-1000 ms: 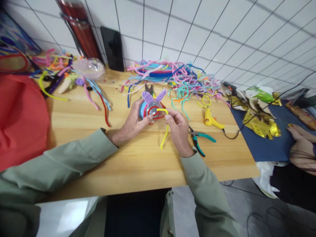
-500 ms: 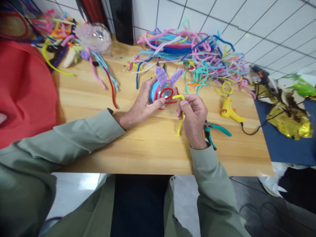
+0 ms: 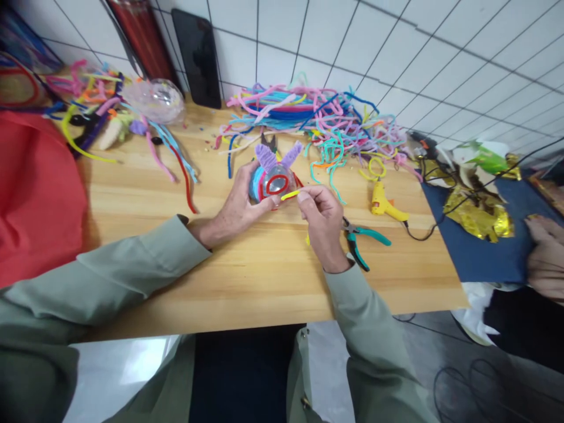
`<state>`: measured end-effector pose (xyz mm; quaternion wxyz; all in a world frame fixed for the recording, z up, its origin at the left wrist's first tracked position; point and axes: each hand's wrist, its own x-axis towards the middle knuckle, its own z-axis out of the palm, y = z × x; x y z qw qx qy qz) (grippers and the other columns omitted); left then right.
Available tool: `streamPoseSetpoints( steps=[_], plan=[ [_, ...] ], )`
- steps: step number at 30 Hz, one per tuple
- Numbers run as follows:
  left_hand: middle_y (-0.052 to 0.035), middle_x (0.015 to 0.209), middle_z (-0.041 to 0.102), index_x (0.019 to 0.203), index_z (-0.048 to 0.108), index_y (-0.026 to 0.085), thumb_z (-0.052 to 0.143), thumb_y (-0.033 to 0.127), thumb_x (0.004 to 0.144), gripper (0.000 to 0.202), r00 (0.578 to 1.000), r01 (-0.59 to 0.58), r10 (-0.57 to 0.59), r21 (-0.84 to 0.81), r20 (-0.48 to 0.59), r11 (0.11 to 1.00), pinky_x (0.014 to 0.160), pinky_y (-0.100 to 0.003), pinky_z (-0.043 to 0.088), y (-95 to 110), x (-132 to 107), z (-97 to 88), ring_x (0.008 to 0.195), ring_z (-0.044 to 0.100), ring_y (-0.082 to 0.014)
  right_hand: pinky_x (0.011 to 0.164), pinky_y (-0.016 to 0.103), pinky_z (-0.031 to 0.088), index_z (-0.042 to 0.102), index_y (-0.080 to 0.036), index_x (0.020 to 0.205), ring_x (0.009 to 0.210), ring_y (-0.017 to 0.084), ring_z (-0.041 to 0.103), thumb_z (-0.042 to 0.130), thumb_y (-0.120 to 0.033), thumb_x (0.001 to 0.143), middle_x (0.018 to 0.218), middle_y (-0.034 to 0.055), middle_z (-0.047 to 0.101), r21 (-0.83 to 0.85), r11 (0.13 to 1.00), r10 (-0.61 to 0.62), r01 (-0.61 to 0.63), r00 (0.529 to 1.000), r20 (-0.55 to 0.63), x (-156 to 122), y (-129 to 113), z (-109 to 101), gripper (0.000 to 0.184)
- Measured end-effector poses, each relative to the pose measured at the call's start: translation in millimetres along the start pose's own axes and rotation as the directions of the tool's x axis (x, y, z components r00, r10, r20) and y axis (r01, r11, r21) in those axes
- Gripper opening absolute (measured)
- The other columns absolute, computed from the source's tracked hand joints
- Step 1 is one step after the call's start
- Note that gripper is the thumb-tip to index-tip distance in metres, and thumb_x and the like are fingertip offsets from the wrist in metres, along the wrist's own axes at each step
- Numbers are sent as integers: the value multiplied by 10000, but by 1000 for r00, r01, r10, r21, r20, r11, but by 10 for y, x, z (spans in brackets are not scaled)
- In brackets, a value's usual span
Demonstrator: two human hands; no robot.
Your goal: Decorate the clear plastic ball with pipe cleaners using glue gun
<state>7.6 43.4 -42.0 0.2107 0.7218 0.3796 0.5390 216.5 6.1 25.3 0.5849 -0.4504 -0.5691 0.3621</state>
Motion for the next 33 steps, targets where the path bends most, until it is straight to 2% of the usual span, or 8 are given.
streamPoseSetpoints(
  steps=[5,11,14,18,21,24,27,33],
  plan=[
    [-193,1729,563,1768,351,259,720,743,1080,918,1000,2,-3,31,21,1000,1355,-564,496,48,8,-9,1611,580,-378,570,291,407,736,-278,935,580,127,458,830,-602,1005,673,-77,541,-50,999,9,-8,1000,26,-4,28,-12,344],
    [-201,1727,559,1757,367,262,735,772,1054,942,999,38,-38,15,10,999,1352,-591,496,52,-8,7,1606,579,-388,733,326,526,760,-277,957,736,165,605,863,-523,980,790,-39,665,-35,998,-50,47,996,-78,-6,89,-26,267],
    [-211,1695,575,1727,406,241,721,795,1053,927,999,53,-53,0,13,999,1345,-585,506,54,-17,-4,1596,589,-388,787,346,561,775,-280,994,789,180,649,856,-505,996,841,-23,713,-40,997,-68,65,993,-92,-29,99,-28,239],
    [-202,1676,590,1710,428,248,731,791,1048,908,997,71,-71,-21,18,997,1339,-581,515,64,-19,-13,1580,599,-386,805,368,591,786,-280,986,798,194,676,843,-525,1019,852,-8,735,-89,992,-91,84,993,-72,-49,94,-28,254],
    [-197,1691,579,1717,421,252,734,746,1065,875,996,88,-88,-29,29,996,1357,-594,495,77,-19,-23,1598,581,-387,813,376,598,816,-281,1011,834,200,694,833,-533,1025,940,14,768,-113,989,-95,91,995,-37,-40,106,-36,252],
    [-198,1696,575,1714,423,243,728,694,1085,832,994,105,-103,-31,42,994,1368,-595,480,90,-24,-37,1609,568,-385,781,361,576,844,-286,1092,858,195,690,784,-543,1053,1029,29,775,-128,989,-70,71,998,12,-26,136,-58,267],
    [-208,1671,589,1699,438,232,735,673,1084,812,994,107,-106,-35,40,994,1363,-615,479,93,-34,-34,1591,576,-394,818,368,576,848,-286,1162,851,192,681,759,-550,1065,1001,16,758,-151,988,-28,36,998,52,-21,164,-80,295],
    [-216,1666,589,1676,447,229,751,675,1071,811,992,124,-124,-35,6,992,1364,-627,486,84,-45,16,1599,579,-387,778,347,542,822,-266,1092,824,201,650,811,-533,1000,870,-14,725,-126,989,74,-71,997,23,20,140,-104,282]
  ],
)
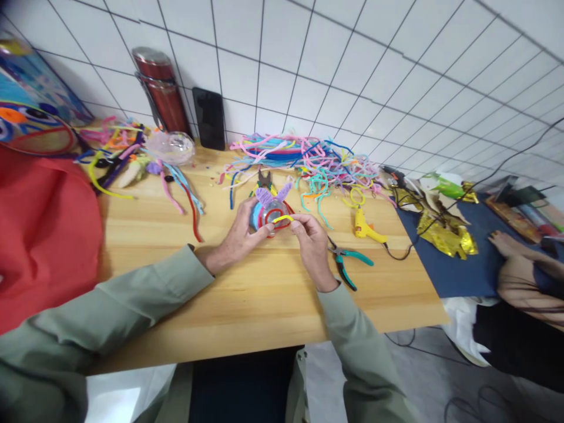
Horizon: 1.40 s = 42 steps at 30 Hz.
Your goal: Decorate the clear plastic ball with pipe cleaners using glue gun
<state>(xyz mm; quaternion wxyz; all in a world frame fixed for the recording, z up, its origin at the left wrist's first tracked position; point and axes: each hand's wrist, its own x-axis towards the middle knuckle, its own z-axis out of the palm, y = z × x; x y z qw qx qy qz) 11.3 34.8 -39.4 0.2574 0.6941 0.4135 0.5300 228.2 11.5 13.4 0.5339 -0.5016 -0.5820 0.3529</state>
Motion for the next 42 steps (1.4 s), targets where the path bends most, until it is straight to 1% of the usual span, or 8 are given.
streamPoseSetpoints(
  steps=[16,24,27,29,33,36,38,42],
  plan=[
    [-218,1680,589,1694,413,251,816,637,1035,864,998,-36,38,23,-56,999,1343,-629,509,-44,-16,35,1600,595,-403,950,420,542,757,-283,996,1004,255,678,675,-434,1087,1014,31,750,-254,945,-203,209,978,48,13,-195,94,195],
    [-214,1668,584,1704,400,250,802,687,1038,892,1000,-6,6,20,-25,1000,1339,-626,511,-19,-34,12,1580,601,-389,871,379,549,749,-281,1040,912,225,675,715,-468,1039,965,4,744,-156,984,-95,90,995,-24,62,-199,-73,191],
    [-220,1665,582,1695,404,245,805,734,1017,927,1000,-8,8,16,-22,1000,1334,-640,518,-41,-34,20,1585,600,-400,770,342,537,753,-281,1016,807,204,635,750,-460,992,866,-22,715,-132,991,-16,13,1000,-22,55,-237,-242,181],
    [-222,1667,583,1674,428,247,834,772,976,963,999,-9,10,12,-33,1000,1332,-653,524,-65,-32,30,1591,599,-416,770,343,552,773,-276,996,796,201,654,755,-442,968,853,-20,739,-188,982,21,-6,997,74,-4,-236,-350,170],
    [-214,1654,605,1659,460,267,854,785,954,960,999,-9,9,-3,-33,1000,1308,-674,546,-92,-32,30,1570,623,-432,884,402,624,821,-271,1059,903,233,754,709,-421,1002,1004,34,843,-424,901,2,91,977,213,-94,-112,-714,196],
    [-204,1644,623,1662,479,283,849,739,980,899,999,-44,43,-15,-30,999,1302,-694,547,-85,-30,9,1567,625,-438,970,470,654,831,-261,1159,997,279,791,660,-384,1043,1115,90,871,-686,712,-99,150,989,114,36,41,-1273,241],
    [-192,1651,625,1660,490,291,864,686,983,868,997,-71,70,-11,-26,997,1309,-697,544,-74,-26,-5,1570,623,-438,1060,520,653,821,-242,1250,1131,322,799,632,-316,1027,1227,142,874,-871,473,-118,129,990,83,205,138,-1707,302],
    [-180,1646,634,1649,507,294,867,618,986,821,997,-83,83,-5,-10,997,1320,-685,544,-42,-13,-19,1578,624,-431,1191,577,592,809,-135,1345,1279,397,769,617,-136,894,1319,252,852,-942,333,-42,50,998,38,505,330,-2278,489]
  ],
)
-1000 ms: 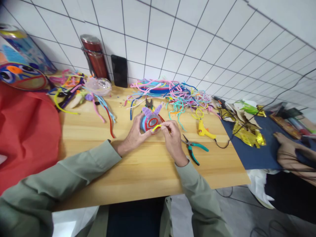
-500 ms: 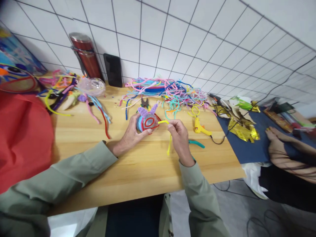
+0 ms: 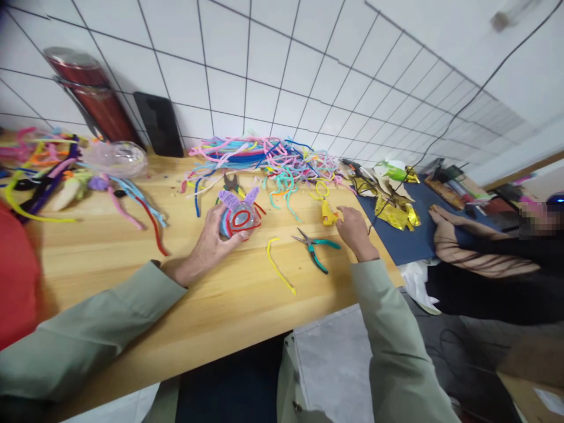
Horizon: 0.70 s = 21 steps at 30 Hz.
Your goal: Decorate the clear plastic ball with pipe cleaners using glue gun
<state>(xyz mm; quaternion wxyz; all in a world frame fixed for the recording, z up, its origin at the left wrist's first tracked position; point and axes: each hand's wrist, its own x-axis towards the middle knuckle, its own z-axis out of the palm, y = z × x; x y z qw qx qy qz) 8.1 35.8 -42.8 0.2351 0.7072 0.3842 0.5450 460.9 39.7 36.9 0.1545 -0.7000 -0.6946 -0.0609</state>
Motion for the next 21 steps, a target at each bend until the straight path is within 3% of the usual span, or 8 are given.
streamPoseSetpoints(
  steps=[3,8,14,16,18,21],
  plan=[
    [-188,1648,638,1646,501,290,850,585,1000,791,1000,-2,2,-3,27,1000,1323,-692,536,24,11,5,1571,630,-424,1141,540,612,816,-105,1330,1206,399,786,611,-87,825,1236,253,868,-70,997,22,-16,996,81,71,130,133,545],
    [-216,1659,615,1638,490,249,931,528,924,884,998,31,-33,34,52,999,1349,-677,499,47,22,29,1589,605,-430,1118,524,613,781,-77,1384,1187,396,786,584,-81,842,1215,255,860,-116,993,38,-23,991,126,84,149,327,577],
    [-193,1636,640,1648,484,248,944,473,917,892,998,32,-35,51,56,998,1345,-633,516,106,32,36,1565,621,-406,1064,520,634,780,-146,1318,1174,393,780,619,-232,917,1240,246,838,-54,998,20,-15,995,98,98,104,210,441],
    [-188,1624,645,1627,510,249,945,469,910,867,998,44,-47,64,39,997,1345,-635,520,125,40,33,1568,616,-408,1019,516,647,782,-191,1282,1134,378,783,649,-359,967,1226,212,838,45,999,25,-28,997,68,81,-2,82,381],
    [-190,1629,637,1619,519,243,949,468,898,869,999,50,-51,76,12,996,1348,-642,519,138,51,27,1581,602,-416,968,527,654,800,-222,1198,1050,363,786,707,-507,981,1144,164,842,273,960,54,-63,998,41,54,-198,-72,370],
    [-197,1645,626,1638,502,242,944,448,891,893,999,44,-42,85,-22,995,1352,-651,515,146,64,11,1595,590,-424,983,540,662,836,-258,1149,1073,357,800,852,-639,904,1145,113,861,637,769,23,-59,998,64,-2,-644,-299,454]
  ],
)
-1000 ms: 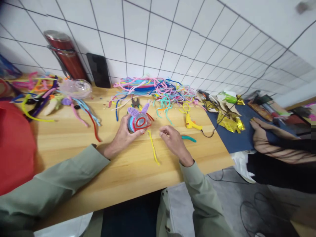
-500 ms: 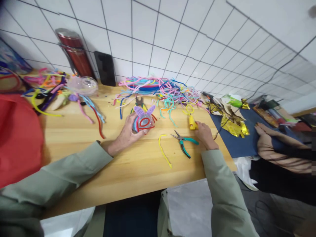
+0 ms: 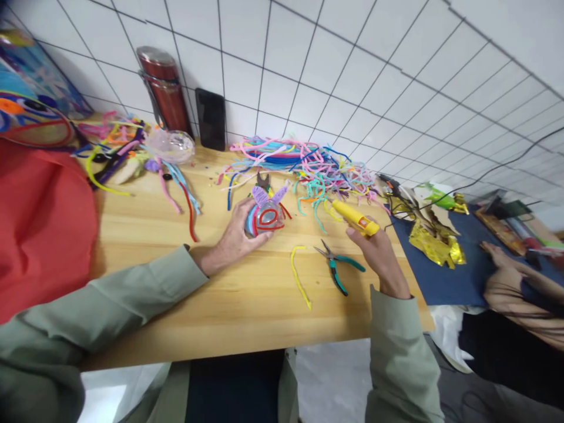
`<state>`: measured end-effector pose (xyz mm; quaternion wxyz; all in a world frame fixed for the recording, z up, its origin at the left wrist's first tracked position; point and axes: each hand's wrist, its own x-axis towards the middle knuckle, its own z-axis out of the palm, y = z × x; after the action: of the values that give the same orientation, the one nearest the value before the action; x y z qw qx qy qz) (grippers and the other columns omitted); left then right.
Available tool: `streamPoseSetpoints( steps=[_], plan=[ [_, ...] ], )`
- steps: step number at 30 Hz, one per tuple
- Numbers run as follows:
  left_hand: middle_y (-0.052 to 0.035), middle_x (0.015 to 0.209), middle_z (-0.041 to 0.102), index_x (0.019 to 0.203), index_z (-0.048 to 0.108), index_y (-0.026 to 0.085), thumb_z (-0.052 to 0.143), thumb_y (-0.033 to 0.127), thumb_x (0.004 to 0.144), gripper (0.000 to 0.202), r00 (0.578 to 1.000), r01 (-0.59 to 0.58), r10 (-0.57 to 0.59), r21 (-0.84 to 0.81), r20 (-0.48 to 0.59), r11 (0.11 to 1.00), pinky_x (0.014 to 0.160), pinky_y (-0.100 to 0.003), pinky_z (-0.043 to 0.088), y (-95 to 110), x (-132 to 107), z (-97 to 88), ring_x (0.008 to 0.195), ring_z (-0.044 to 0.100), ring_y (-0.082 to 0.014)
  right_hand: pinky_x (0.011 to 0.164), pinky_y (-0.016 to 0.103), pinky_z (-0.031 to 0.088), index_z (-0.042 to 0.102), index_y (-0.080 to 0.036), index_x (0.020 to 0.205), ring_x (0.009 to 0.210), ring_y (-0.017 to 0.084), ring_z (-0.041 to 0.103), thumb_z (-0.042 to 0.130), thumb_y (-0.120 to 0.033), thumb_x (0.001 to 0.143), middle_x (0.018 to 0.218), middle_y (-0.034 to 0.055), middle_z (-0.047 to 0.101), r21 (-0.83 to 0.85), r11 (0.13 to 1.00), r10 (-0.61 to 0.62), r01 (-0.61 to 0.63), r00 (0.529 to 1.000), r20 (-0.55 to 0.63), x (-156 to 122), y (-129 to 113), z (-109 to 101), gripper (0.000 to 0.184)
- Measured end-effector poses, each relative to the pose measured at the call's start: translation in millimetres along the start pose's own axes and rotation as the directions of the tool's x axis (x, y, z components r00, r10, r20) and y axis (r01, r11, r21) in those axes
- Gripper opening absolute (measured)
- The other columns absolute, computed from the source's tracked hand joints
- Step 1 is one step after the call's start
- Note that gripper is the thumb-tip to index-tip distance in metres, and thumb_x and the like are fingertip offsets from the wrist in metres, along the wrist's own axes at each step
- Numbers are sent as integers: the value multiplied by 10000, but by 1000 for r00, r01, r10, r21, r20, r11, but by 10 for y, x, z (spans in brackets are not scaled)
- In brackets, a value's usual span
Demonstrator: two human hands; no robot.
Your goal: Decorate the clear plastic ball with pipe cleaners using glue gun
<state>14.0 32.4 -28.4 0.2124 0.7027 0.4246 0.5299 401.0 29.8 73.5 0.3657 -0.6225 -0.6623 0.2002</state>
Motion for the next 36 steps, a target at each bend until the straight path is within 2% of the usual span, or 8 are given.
streamPoseSetpoints(
  steps=[3,6,8,12,16,23,26,36],
  plan=[
    [-201,1641,624,1637,508,240,928,445,900,873,1000,8,-8,5,7,1000,1348,-661,516,4,2,-17,1588,595,-427,965,488,672,867,-277,1077,1072,336,809,959,-645,850,1075,80,874,247,969,-28,3,995,100,-101,-478,199,442],
    [-210,1659,602,1649,510,227,910,454,921,861,999,20,-20,16,27,1000,1362,-671,500,14,-7,-18,1598,582,-426,873,425,667,884,-289,1080,981,298,796,976,-665,863,1035,61,870,305,948,5,-92,962,274,-198,-797,385,444],
    [-207,1679,586,1663,509,231,918,453,917,879,999,22,-23,26,36,999,1378,-671,486,22,-15,-9,1616,564,-422,856,403,655,879,-290,1074,966,284,778,973,-675,878,1033,55,857,312,942,5,-125,934,357,-237,-891,466,442],
    [-192,1698,573,1694,502,257,935,427,900,920,999,29,-31,51,35,998,1397,-671,470,36,-28,4,1632,544,-419,829,403,634,844,-279,1028,920,277,734,962,-677,898,979,51,819,296,948,-29,-116,895,445,-246,-860,518,434],
    [-199,1692,571,1706,489,259,925,421,912,920,999,1,-3,45,37,999,1393,-676,471,38,-39,-4,1635,539,-422,815,418,622,813,-280,1049,912,288,705,921,-709,928,952,53,779,262,959,-31,-105,884,467,-247,-807,505,458],
    [-195,1699,567,1743,440,292,879,491,988,896,996,-80,78,34,31,996,1369,-671,497,5,-56,-10,1630,542,-415,842,357,554,775,-273,1040,894,227,643,795,-696,1051,985,31,715,200,980,-123,20,846,519,-261,-963,522,423],
    [-199,1704,558,1752,426,293,856,499,1013,880,995,-101,100,32,27,994,1356,-662,514,-3,-62,-12,1622,550,-412,832,349,540,750,-272,1016,877,217,634,768,-681,1076,963,18,687,182,981,-152,65,844,515,-258,-970,537,414],
    [-195,1681,585,1743,405,275,847,474,1020,871,994,-109,108,46,37,993,1351,-669,517,33,-43,-3,1615,562,-410,815,353,529,699,-276,956,858,223,606,740,-691,1079,942,15,653,129,990,-116,57,850,514,-281,-929,554,435]
  ],
)
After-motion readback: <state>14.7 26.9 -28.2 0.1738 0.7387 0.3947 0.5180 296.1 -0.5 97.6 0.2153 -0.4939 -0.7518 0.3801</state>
